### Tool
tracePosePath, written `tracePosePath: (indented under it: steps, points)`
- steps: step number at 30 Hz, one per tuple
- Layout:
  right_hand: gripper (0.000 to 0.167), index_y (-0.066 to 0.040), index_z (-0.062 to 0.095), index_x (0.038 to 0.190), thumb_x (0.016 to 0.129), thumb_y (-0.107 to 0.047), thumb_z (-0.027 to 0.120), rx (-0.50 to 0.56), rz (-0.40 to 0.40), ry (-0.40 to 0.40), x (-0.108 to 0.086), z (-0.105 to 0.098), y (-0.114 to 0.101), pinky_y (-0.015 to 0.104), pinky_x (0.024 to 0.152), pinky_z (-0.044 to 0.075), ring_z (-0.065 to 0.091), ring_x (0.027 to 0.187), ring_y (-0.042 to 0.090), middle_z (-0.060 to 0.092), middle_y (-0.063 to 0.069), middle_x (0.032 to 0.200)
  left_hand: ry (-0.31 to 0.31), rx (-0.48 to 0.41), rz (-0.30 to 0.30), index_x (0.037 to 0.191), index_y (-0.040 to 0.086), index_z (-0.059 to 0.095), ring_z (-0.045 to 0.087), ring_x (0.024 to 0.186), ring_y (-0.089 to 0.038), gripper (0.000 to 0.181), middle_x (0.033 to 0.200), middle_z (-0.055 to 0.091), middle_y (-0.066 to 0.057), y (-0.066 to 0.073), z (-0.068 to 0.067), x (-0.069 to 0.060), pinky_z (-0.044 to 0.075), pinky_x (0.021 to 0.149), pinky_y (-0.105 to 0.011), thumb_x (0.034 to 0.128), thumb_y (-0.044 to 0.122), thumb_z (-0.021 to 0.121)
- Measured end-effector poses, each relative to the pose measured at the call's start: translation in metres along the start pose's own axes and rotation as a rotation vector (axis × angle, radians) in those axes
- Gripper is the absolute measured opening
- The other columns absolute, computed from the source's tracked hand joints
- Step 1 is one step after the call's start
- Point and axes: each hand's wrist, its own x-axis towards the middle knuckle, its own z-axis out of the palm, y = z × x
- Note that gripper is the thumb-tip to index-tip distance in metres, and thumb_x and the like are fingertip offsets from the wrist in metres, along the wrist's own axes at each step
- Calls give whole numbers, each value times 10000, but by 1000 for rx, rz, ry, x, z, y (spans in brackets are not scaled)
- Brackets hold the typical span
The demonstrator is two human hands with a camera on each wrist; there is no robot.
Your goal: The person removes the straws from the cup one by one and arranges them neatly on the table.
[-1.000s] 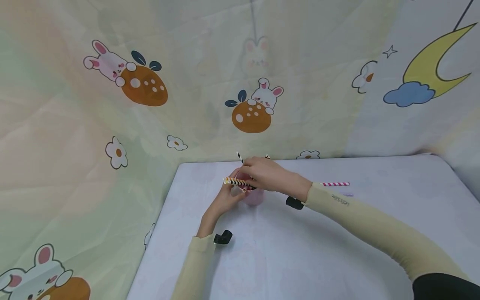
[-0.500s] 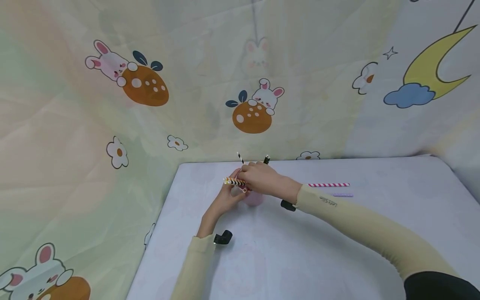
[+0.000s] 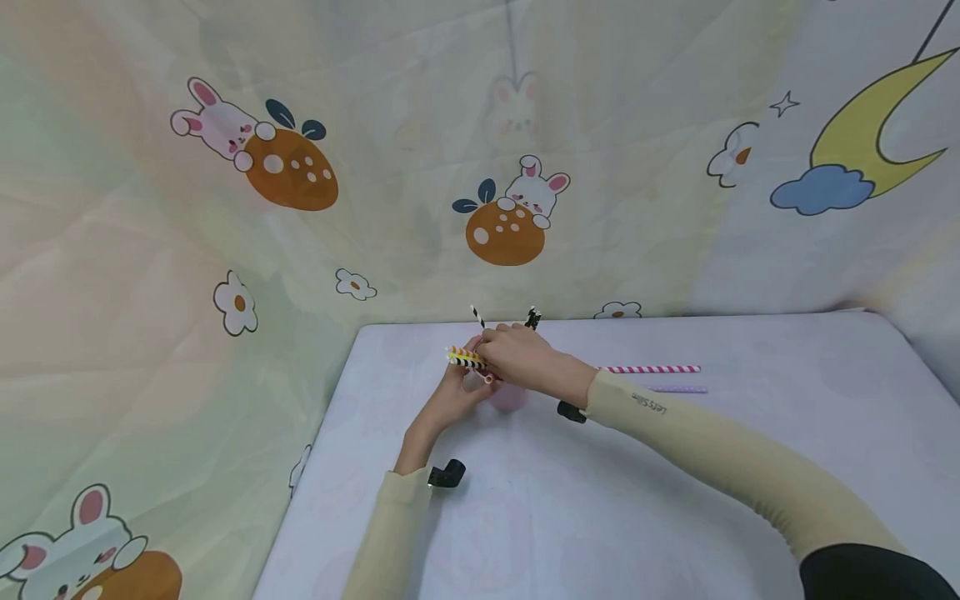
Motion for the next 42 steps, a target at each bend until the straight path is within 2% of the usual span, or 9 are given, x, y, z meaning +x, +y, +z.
tracePosePath:
  steps: [3, 10, 18, 24, 31, 35, 37, 39, 42]
  points:
    - [177, -163, 748, 1088, 921, -219, 732, 22, 6, -5, 1, 1, 1, 382, 809, 579, 670, 952, 216, 710, 31, 1088, 0, 7, -5, 1596, 297, 244, 338, 1487, -283, 828, 1612, 361, -43, 0, 1, 0, 254, 1218, -562, 916, 281, 716]
    - [232, -178, 752, 1156, 941, -256, 713, 66, 1, 4, 5, 2, 3, 381, 865, 580, 678, 1054, 206, 698, 15, 1228, -1, -12, -27, 1577, 209, 300, 357, 1469, -242, 795, 1566, 415, -34, 1, 1, 0, 247, 1227, -533, 905, 284, 719]
    - [212, -151, 756, 1118, 941, -258, 709, 39, -8, 37, 7, 5, 6, 364, 822, 581, 674, 954, 200, 713, 32, 1104, 6, -13, -5, 1565, 180, 313, 340, 1477, -242, 804, 1569, 403, -48, 1, 1, 1, 271, 1211, -550, 905, 376, 729]
    - [197, -131, 760, 1107, 953, -223, 679, 21, -24, 71, 6, 6, 7, 363, 849, 583, 692, 979, 211, 717, 41, 1111, 19, 5, 4, 1566, 199, 311, 310, 1493, -221, 783, 1569, 401, -38, 1, 1, 1, 292, 1195, -571, 916, 343, 722]
    - [161, -115, 735, 1082, 963, -191, 660, 18, -39, 110, 6, 7, 5, 379, 811, 590, 693, 909, 216, 718, 51, 1029, 14, 10, -42, 1586, 168, 257, 253, 1520, -242, 838, 1621, 309, -82, 1, 0, 1, 297, 1201, -544, 914, 321, 733]
    - [127, -127, 735, 1050, 957, -177, 664, 39, -34, 124, 5, 7, 5, 370, 790, 587, 683, 875, 206, 711, 39, 991, 2, 17, -44, 1592, 125, 234, 231, 1530, -281, 844, 1633, 281, -128, 1, 0, 2, 289, 1205, -549, 923, 285, 723]
    - [112, -140, 734, 1036, 954, -179, 668, 47, -31, 128, 4, 7, 6, 365, 772, 583, 675, 855, 198, 705, 30, 969, -14, 31, -54, 1587, 93, 234, 235, 1526, -307, 835, 1624, 289, -157, 4, -1, 2, 293, 1201, -552, 928, 265, 717]
    - [90, -151, 730, 1015, 949, -179, 675, 56, -33, 135, 4, 7, 6, 364, 752, 577, 668, 837, 194, 698, 23, 945, -17, 34, -44, 1572, 62, 262, 264, 1509, -344, 816, 1601, 323, -183, 16, -3, -2, 305, 1185, -578, 923, 244, 721]
    - [75, -162, 729, 999, 942, -183, 685, 67, -35, 140, 3, 6, 7, 356, 719, 566, 654, 808, 183, 688, 16, 914, -5, 38, -21, 1557, 116, 318, 311, 1485, -314, 780, 1566, 391, -134, 16, -3, -2, 319, 1165, -602, 916, 295, 727]
